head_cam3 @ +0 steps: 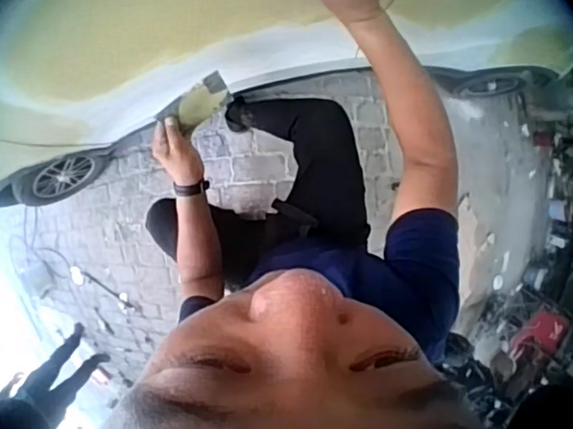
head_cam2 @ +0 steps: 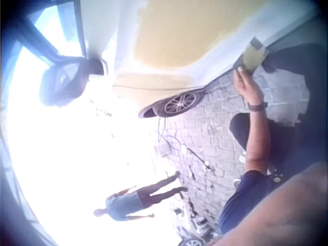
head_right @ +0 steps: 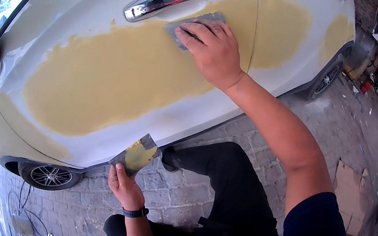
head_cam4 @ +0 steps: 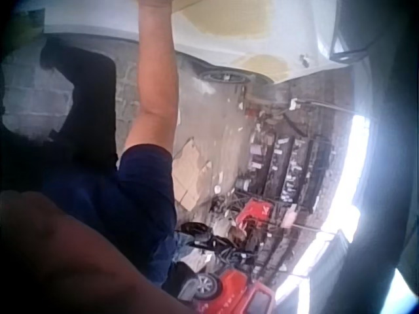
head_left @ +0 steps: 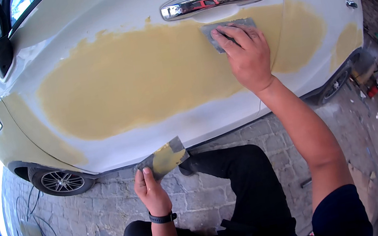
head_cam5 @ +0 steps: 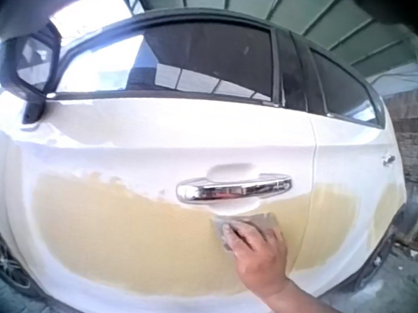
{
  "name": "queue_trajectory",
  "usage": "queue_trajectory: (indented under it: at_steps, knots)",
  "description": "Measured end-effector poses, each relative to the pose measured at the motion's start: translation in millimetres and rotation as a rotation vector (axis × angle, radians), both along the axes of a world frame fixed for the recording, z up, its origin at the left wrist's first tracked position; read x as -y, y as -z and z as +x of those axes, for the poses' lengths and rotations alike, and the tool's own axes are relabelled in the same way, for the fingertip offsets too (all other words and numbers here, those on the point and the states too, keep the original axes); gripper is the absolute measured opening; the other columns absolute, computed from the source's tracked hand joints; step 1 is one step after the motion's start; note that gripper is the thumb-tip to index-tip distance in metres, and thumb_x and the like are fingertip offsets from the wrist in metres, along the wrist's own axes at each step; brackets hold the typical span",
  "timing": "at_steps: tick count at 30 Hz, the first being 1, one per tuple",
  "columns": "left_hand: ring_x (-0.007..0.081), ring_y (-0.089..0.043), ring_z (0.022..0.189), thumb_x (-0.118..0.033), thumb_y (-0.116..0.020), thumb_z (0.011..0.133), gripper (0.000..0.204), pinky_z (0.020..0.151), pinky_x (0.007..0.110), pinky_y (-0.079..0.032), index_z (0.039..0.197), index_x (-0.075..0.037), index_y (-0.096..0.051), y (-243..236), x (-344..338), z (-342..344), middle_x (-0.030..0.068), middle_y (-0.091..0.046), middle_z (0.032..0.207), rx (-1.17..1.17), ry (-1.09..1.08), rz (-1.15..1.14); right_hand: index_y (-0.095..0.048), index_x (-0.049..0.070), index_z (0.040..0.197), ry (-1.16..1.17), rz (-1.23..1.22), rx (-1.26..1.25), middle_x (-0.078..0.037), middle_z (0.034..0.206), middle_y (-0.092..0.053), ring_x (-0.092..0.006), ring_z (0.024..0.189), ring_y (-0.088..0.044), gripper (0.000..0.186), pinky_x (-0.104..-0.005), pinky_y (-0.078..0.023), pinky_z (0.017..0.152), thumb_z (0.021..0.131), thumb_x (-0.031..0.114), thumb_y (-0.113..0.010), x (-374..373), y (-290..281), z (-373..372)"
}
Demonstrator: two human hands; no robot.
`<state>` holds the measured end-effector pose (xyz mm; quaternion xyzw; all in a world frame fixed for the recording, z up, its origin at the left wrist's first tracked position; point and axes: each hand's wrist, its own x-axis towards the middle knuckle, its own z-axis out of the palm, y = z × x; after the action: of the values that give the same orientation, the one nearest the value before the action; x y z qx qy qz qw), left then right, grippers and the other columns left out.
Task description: The person applies yellow body filler to the side door and rear quarter panel of a white car using a metal spreader. They repeatedly scoop filler from a larger putty knife and smooth it onto the vehicle's surface to fill imperfections.
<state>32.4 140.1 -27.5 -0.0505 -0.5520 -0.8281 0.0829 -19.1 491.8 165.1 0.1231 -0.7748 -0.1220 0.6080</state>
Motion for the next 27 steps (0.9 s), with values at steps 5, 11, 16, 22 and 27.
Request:
queue_trajectory:
  at_steps: [5, 11, 16, 22, 27]
  knots:
    - [0.0109, -0.062, 0.097, -0.018, -0.053, 0.115, 0.025, 0.088, 0.030, -0.054, 0.110, 0.003, -0.066, -2.5, 0.7, 0.0, 0.0051, -0.070, 0.107, -0.001, 0.006, 0.004, -0.079, 0.013, 0.117, -0.037, -0.009, 0.047, 0.000, 0.116, -0.074, -0.0236, 0.110, -0.070, 0.032, -0.0418, -0.050, 0.099, 0.088, 0.005, -0.068, 2.8, 8.0, 8.4]
    - [0.0111, -0.062, 0.097, -0.018, -0.052, 0.115, 0.025, 0.088, 0.030, -0.054, 0.112, 0.003, -0.066, -2.7, 2.0, 0.6, 0.0050, -0.070, 0.107, -0.012, 0.021, 0.009, -0.079, 0.013, 0.116, -0.013, 0.032, -0.038, -0.001, 0.116, -0.074, -0.0237, 0.109, -0.070, 0.031, -0.0422, -0.050, 0.099, 0.088, 0.006, -0.068, 0.4, -9.8, 2.2]
    - [0.0109, -0.062, 0.097, -0.017, -0.052, 0.115, 0.026, 0.087, 0.030, -0.054, 0.113, 0.004, -0.066, -1.2, 4.1, 0.7, 0.0048, -0.069, 0.107, -0.008, 0.001, -0.006, -0.079, 0.014, 0.117, -0.001, 0.025, -0.010, -0.001, 0.116, -0.074, -0.0240, 0.109, -0.070, 0.033, -0.0424, -0.050, 0.098, 0.087, 0.005, -0.068, -1.9, -4.6, 0.3]
    - [0.0114, -0.062, 0.097, -0.018, -0.052, 0.115, 0.027, 0.088, 0.030, -0.055, 0.117, 0.005, -0.067, -5.7, 2.3, 4.5, 0.0049, -0.069, 0.108, 0.004, 0.004, 0.000, -0.079, 0.014, 0.117, -0.037, 0.000, 0.067, -0.001, 0.116, -0.074, -0.0248, 0.109, -0.070, 0.035, -0.0424, -0.051, 0.096, 0.086, 0.002, -0.068, -0.3, 4.6, 9.6]
    - [0.0126, -0.063, 0.100, -0.019, -0.052, 0.115, 0.029, 0.090, 0.031, -0.055, 0.119, 0.005, -0.067, -3.6, 4.2, 4.7, 0.0054, -0.070, 0.110, -0.010, 0.013, -0.007, -0.079, 0.014, 0.119, -0.050, -0.005, -0.040, -0.001, 0.116, -0.074, -0.0258, 0.108, -0.069, 0.037, -0.0428, -0.051, 0.096, 0.086, 0.001, -0.067, 1.4, -13.1, 4.3]
